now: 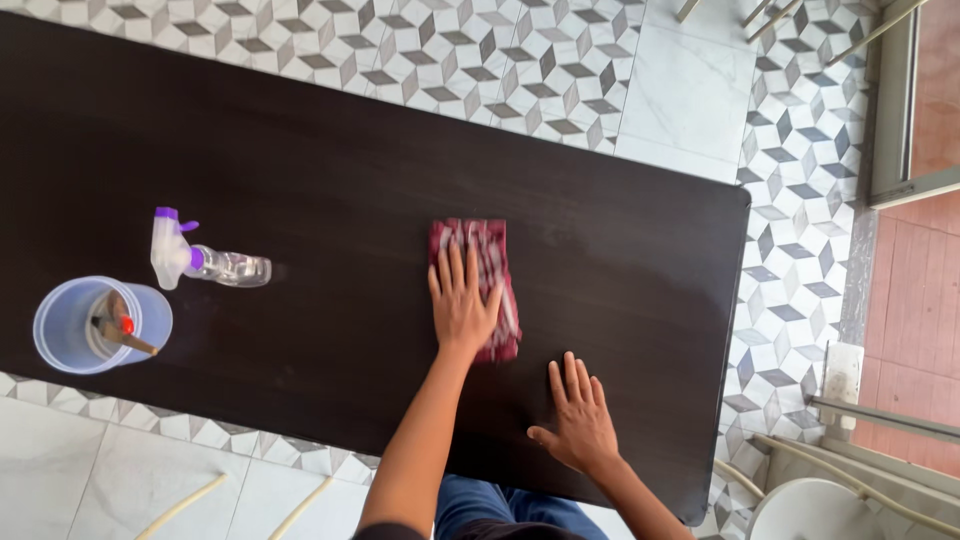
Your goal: The person cleans a dark wooden table by hand using a cloth and a spray bottle of liquid.
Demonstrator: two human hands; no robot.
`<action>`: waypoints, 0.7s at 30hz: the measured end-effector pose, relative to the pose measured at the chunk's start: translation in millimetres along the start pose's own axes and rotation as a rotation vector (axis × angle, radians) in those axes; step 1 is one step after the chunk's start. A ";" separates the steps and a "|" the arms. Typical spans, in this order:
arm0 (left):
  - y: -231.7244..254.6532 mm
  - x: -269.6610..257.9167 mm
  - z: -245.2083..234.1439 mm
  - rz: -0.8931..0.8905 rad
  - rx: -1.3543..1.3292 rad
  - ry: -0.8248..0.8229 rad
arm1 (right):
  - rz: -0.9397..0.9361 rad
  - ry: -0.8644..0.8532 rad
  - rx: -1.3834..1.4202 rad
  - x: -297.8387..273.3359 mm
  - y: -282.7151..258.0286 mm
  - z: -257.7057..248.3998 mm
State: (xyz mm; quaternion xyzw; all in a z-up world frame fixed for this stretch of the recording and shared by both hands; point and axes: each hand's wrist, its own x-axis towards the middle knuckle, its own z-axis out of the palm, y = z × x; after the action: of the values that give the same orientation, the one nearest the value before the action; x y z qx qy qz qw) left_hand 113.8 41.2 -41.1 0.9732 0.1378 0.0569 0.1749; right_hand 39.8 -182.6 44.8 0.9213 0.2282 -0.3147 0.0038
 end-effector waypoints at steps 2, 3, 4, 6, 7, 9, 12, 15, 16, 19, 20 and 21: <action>-2.7 22.3 3.9 -0.002 -0.012 0.026 | 0.009 -0.019 -0.021 1.4 1.0 4.2; -3.6 28.4 5.6 -0.003 -0.020 0.042 | 0.014 -0.028 -0.030 3.5 2.6 5.8; -3.6 17.3 5.9 -0.016 -0.027 0.045 | 0.010 -0.017 -0.030 1.3 3.8 8.9; -6.5 -5.5 3.9 -0.025 -0.023 0.056 | -0.001 0.022 -0.032 5.1 4.9 11.6; -10.0 -12.3 2.1 -0.027 -0.021 0.070 | 0.012 -0.007 -0.050 3.0 3.8 12.8; -18.2 -42.6 -7.3 -0.045 -0.005 0.055 | 0.031 -0.050 -0.086 4.5 1.5 11.0; -35.1 -112.7 -22.4 -0.107 0.042 -0.003 | 0.036 -0.050 -0.101 4.1 0.0 10.4; -56.1 -187.0 -35.4 -0.178 0.093 -0.008 | 0.030 -0.041 -0.094 4.5 -0.7 11.0; -62.8 -206.1 -37.5 -0.197 0.107 0.013 | 0.040 -0.045 -0.084 4.5 -2.0 11.9; -77.6 -233.2 -41.9 -0.221 0.098 -0.011 | 0.040 0.015 -0.027 12.9 -11.5 10.0; -81.2 -231.0 -42.5 -0.219 0.119 -0.030 | 0.029 0.076 0.013 14.7 -17.6 9.6; -83.8 -225.1 -43.4 -0.217 0.139 -0.049 | 0.018 0.136 0.054 17.0 -23.1 7.8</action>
State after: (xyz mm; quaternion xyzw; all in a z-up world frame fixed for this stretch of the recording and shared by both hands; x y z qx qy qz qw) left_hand -129.1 65.9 -44.5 0.9635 0.2415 0.0044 0.1154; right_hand 37.4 -155.9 31.8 0.9424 0.2111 -0.2574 -0.0336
